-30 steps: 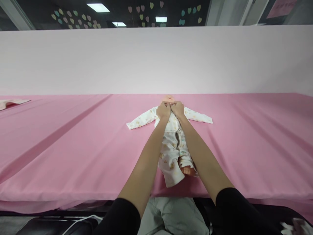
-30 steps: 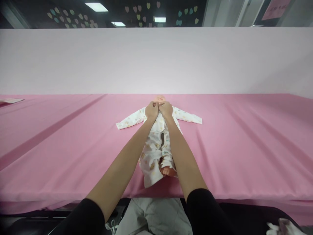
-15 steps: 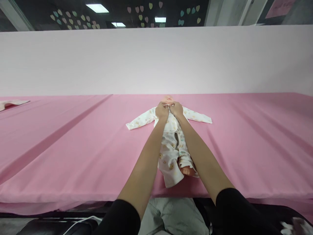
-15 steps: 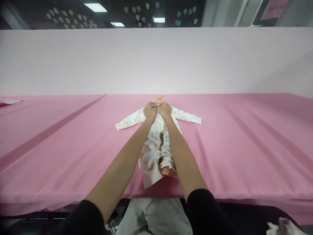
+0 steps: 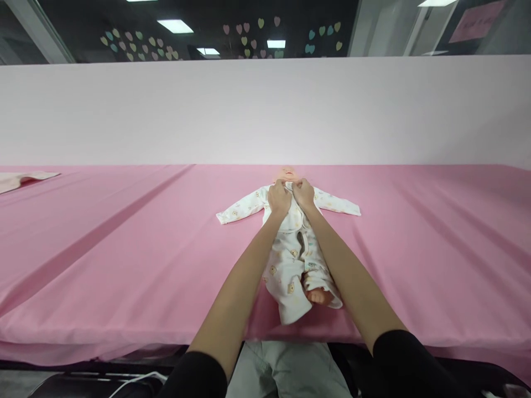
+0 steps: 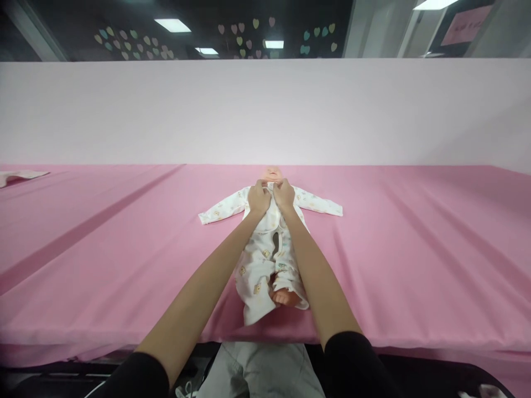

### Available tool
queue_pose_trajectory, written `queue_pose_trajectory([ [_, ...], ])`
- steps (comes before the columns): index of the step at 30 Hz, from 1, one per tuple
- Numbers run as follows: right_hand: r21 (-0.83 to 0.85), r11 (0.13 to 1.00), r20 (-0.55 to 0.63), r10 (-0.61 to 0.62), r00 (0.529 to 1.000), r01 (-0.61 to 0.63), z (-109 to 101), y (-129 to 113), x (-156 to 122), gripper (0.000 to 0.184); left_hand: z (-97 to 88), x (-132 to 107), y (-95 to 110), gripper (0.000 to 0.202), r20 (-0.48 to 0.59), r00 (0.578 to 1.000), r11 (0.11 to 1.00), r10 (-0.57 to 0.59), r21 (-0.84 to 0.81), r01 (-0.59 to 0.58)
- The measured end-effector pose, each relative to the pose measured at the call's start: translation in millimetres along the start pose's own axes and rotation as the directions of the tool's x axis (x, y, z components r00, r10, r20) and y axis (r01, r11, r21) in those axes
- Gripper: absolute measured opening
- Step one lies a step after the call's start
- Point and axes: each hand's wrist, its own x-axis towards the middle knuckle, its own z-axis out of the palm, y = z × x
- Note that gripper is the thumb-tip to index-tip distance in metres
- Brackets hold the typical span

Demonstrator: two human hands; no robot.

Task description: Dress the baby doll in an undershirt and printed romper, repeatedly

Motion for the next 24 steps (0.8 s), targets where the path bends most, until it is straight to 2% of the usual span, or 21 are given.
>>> queue_pose_trajectory([
  [3,-0.002,0.985,-0.040,-0.172,0.984,0.172,-5,6,-16,0.017,-5.8,-14,-1,0.029,-0.017,0.997,0.996,0.078,-0.045,-0.079],
  [5,0.007,0.972,-0.069,-0.236,0.969,0.237,-7,9,-23,0.014,-8.6,-21,-1,0.023,-0.012,0.991,0.989,0.131,-0.068,-0.132],
  [8,0.045,0.979,-0.101,-0.196,0.975,0.201,-11,10,-28,0.014,-10.0,-24,-2,0.018,-0.011,0.978,0.976,0.208,-0.059,-0.208],
  [11,0.095,0.981,-0.124,-0.158,0.980,0.170,-13,9,-27,0.014,-9.2,-22,-3,0.017,-0.032,0.973,0.972,0.229,-0.049,-0.230],
  [17,0.254,0.943,-0.233,-0.155,0.960,0.214,-11,7,-26,0.010,-8.2,-17,-8,0.009,-0.057,0.960,0.952,0.273,-0.130,-0.278],
  [21,0.281,0.917,-0.230,-0.221,0.948,0.283,-11,9,-27,0.021,-9.5,-18,-11,0.009,-0.063,0.957,0.930,0.282,-0.229,-0.289],
  [24,0.210,0.915,-0.214,-0.300,0.929,0.344,-9,11,-27,0.024,-9.6,-19,-11,0.009,-0.055,0.962,0.927,0.266,-0.258,-0.271],
])
